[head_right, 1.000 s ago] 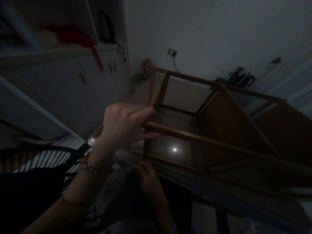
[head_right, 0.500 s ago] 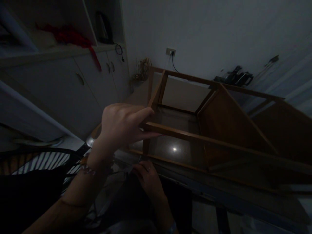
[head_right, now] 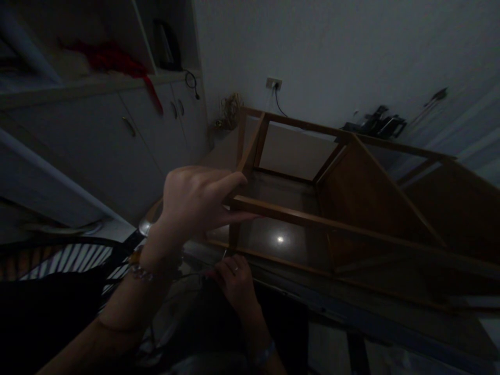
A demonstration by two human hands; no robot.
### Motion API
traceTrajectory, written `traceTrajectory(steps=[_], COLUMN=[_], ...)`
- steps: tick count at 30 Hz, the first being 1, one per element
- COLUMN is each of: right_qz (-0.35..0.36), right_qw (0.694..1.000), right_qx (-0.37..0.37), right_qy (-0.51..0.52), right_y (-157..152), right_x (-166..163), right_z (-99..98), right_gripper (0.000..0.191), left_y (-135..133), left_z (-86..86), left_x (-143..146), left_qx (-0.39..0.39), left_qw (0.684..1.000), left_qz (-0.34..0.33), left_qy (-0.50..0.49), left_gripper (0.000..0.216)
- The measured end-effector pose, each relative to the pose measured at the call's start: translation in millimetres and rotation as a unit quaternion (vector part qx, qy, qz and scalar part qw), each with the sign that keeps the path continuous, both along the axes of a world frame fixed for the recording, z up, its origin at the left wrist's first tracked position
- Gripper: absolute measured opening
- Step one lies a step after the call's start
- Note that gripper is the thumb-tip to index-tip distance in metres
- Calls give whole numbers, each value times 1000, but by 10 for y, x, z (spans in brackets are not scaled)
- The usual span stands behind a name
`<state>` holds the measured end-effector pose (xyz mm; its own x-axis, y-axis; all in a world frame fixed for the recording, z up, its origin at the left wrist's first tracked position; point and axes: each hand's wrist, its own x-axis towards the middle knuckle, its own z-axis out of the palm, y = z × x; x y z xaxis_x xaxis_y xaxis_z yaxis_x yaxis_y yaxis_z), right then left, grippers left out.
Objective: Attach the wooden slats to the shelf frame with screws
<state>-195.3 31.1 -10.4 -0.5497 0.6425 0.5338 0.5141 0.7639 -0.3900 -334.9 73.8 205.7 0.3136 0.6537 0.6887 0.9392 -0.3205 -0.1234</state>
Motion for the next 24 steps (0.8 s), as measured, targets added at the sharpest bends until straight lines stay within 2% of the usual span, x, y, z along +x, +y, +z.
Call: traceTrajectory(steps=[8,11,15,19,24], right_qz=[-13,-22,-32,-67,-94], right_qw=[1000,999,990,963,904], right_qx=[-1,-31,-91,-170,-314], right_qy=[8,25,107,199,274], right_y=[-14,-25,-84,-194,-319], right_x=[-39,-40,-39,-54,-79], right_z=[-48,-43,-45,-18,37], right_gripper=[19,23,27,25,27], left_y=[7,6,8,14,5], left_z=[-5,-3,-3,-8,-6], left_x=[-5,-5,-4,-4,3], left_qx=[-6,-3,1,5,2], left_qw=[1000,1000,1000,1000,1000], left_qz=[-6,-5,-4,-2,1], left_qy=[-2,-2,-1,0,-1], left_gripper=[54,53,53,54,54])
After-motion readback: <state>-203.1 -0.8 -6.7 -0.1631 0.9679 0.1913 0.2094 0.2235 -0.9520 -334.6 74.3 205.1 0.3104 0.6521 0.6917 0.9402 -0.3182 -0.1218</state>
